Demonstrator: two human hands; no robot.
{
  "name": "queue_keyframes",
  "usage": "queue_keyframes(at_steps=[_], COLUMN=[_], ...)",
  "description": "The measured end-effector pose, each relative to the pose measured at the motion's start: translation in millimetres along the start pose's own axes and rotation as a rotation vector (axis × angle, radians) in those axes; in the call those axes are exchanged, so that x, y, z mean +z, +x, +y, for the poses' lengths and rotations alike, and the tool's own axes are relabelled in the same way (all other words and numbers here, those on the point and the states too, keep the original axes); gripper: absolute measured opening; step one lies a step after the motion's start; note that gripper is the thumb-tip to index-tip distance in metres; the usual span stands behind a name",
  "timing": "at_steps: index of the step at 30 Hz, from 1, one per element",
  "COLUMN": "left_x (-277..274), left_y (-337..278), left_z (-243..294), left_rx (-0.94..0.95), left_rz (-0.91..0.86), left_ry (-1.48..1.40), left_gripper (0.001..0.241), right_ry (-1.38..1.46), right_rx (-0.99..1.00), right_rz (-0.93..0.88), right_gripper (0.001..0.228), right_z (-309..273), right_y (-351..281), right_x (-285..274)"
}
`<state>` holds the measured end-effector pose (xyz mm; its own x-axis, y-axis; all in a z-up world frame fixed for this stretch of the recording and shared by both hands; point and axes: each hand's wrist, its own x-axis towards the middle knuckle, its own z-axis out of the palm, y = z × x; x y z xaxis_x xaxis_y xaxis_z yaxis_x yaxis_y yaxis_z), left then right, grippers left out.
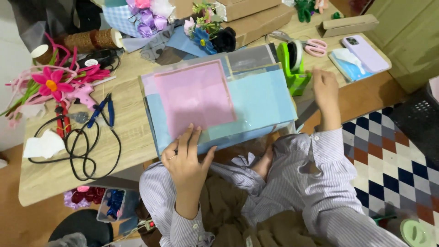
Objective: The person wraps a rectangular box with light blue and pink paper, securing the edges with clear tape. They fold the paper over the box, smooth the surfaces, and apply tape to hold the wrapping in place.
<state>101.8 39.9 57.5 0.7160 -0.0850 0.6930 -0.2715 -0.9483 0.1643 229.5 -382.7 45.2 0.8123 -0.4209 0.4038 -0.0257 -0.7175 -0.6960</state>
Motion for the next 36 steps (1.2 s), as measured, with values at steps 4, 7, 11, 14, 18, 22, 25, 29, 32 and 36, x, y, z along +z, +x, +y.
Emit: queue_keyframes(at_steps=[4,7,11,14,18,22,25,29,32,36], left_x=[2,1,0,-3,-1,3,4,6,8,7], left_y=[-7,-10,-13,-12,-8,-8,-7,-8,-7,-5], left_z=[2,5,7,9,8,7,7,6,5,6], left_rx=[-0.003,-0.007,0.007,0.005,0.020,0.009,0.000,-0.001,0.008,0.017], left_rz=[0.018,0.034,0.059,0.050,0.072,0.073,0.072,0.051,0.079,0.106], left_ry=[0.013,0.019,0.004,-0.020,-0.009,0.003,0.002,0.040,0.064,0.078], left_gripper=[0.058,0.058,0.055,0.055,0.054,0.055,0.055,0.055,0.057,0.054], right_ry=[-0.093,-0.164,-0.100,-0.053,0.142,0.653,0.805,0.916,0.758,0.707], right_rx=[0.082,0.071,0.076,-0.044,0.084,0.344,0.269,0.244,0.235,0.193], right_rz=[-0.184,-0.104,0.106,0.211,0.192,0.077,0.103,0.101,0.117,0.141], right_gripper=[0.057,0.045,0.029,0.024,0.032,0.032,0.026,0.031,0.024,0.024], right_z=[-21,-23,-16,-2,-23,-53,-22,17,17,20], right_y=[13,14,3,-5,-20,-44,-49,-60,-57,-60], right_x=[10,18,30,36,23,11,35,68,68,74])
